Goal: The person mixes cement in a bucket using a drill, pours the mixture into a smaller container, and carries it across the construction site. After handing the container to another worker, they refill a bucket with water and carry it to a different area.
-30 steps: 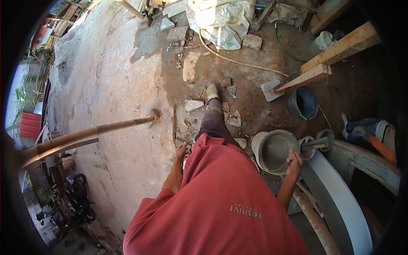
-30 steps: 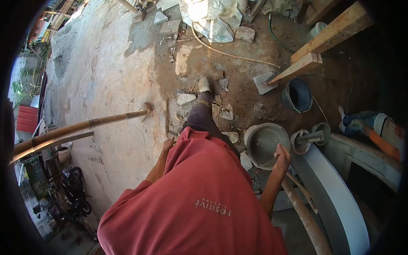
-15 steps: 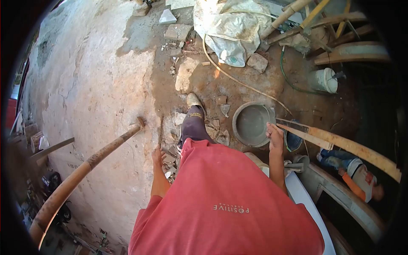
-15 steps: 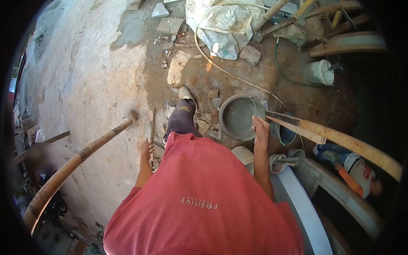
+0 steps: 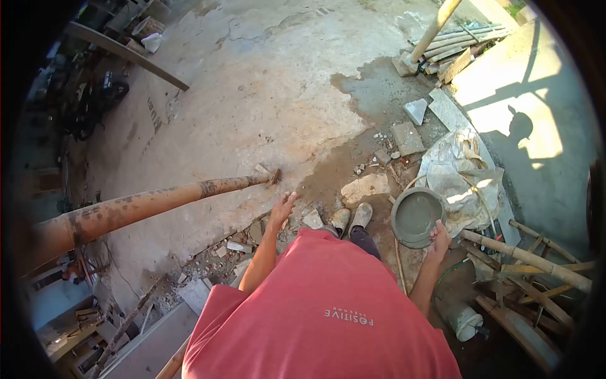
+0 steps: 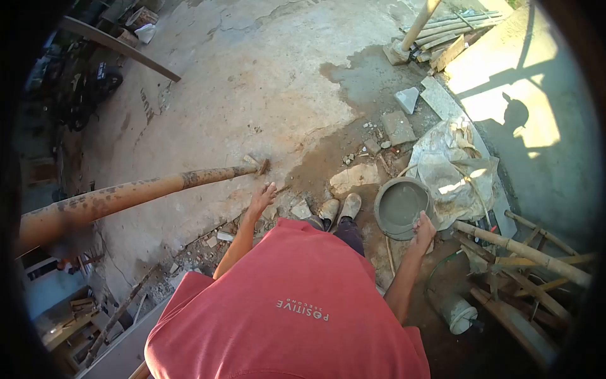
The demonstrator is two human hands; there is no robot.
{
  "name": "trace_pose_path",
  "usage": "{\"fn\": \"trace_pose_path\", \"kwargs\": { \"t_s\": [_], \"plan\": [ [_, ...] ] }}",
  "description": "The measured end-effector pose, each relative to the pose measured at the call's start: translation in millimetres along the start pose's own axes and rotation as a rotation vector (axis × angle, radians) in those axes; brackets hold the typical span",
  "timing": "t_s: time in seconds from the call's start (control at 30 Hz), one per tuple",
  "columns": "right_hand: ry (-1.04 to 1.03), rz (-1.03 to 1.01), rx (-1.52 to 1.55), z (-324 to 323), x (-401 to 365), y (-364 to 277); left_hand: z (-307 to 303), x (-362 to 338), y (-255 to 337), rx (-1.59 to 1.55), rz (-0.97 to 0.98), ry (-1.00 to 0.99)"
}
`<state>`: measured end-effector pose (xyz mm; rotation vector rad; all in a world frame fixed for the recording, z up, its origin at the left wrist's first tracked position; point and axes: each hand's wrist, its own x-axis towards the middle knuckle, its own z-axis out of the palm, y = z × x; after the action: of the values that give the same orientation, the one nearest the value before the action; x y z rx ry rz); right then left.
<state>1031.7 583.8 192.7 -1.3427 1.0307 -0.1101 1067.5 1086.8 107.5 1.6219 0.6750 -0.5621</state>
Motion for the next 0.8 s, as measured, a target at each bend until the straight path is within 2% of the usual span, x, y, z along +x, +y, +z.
{"fn": "trace_pose_path", "kwargs": {
  "t_s": [0.17, 0.23, 0.33, 0.4, 0.47, 0.5, 0.57, 0.63, 0.73, 0.77, 0.8],
  "plan": [
    [-0.028, 0.034, -0.181, 86.8, 91.4, -57.8, -50.3, -20.9, -3.5, -0.209, -0.039, 0.222],
    [-0.065, 0.009, -0.227, 125.8, 119.2, -78.0, -64.7, -33.9, 9.4, -0.234, -0.084, 0.265],
    [-0.114, -0.023, -0.271, 192.1, 159.2, -99.1, -81.0, -32.8, 50.8, -0.251, -0.049, 0.340],
    [-0.172, -0.002, -0.292, 236.9, 207.8, -105.8, -85.0, -12.9, 64.0, -0.351, -0.076, 0.394],
    [-0.196, 0.030, -0.329, 293.6, 224.1, -111.1, -85.7, 21.0, 76.3, -0.535, -0.102, 0.503],
    [-0.193, 0.058, -0.357, 328.4, 234.9, -124.4, -78.7, 45.4, 71.6, -0.557, -0.094, 0.534],
    [-0.256, 0.026, -0.413, 389.0, 252.2, -139.1, -71.7, 88.5, 37.6, -0.838, -0.243, 0.649],
    [-0.300, 0.003, -0.473, 447.1, 257.5, -141.4, -60.2, 112.8, -18.5, -0.777, -0.478, 0.550],
    [-0.264, -0.086, -0.525, 531.7, 269.8, -156.8, -40.4, 108.4, 23.7, -0.823, -0.466, 0.508],
    [-0.386, -0.127, -0.347, 550.6, 282.9, -151.6, -37.5, 108.9, 46.7, -0.861, -0.471, 0.513],
    [-0.387, -0.068, -0.456, 581.6, 280.4, -166.3, -40.2, 107.3, 74.9, -0.876, -0.530, 0.593]
  ]
}}
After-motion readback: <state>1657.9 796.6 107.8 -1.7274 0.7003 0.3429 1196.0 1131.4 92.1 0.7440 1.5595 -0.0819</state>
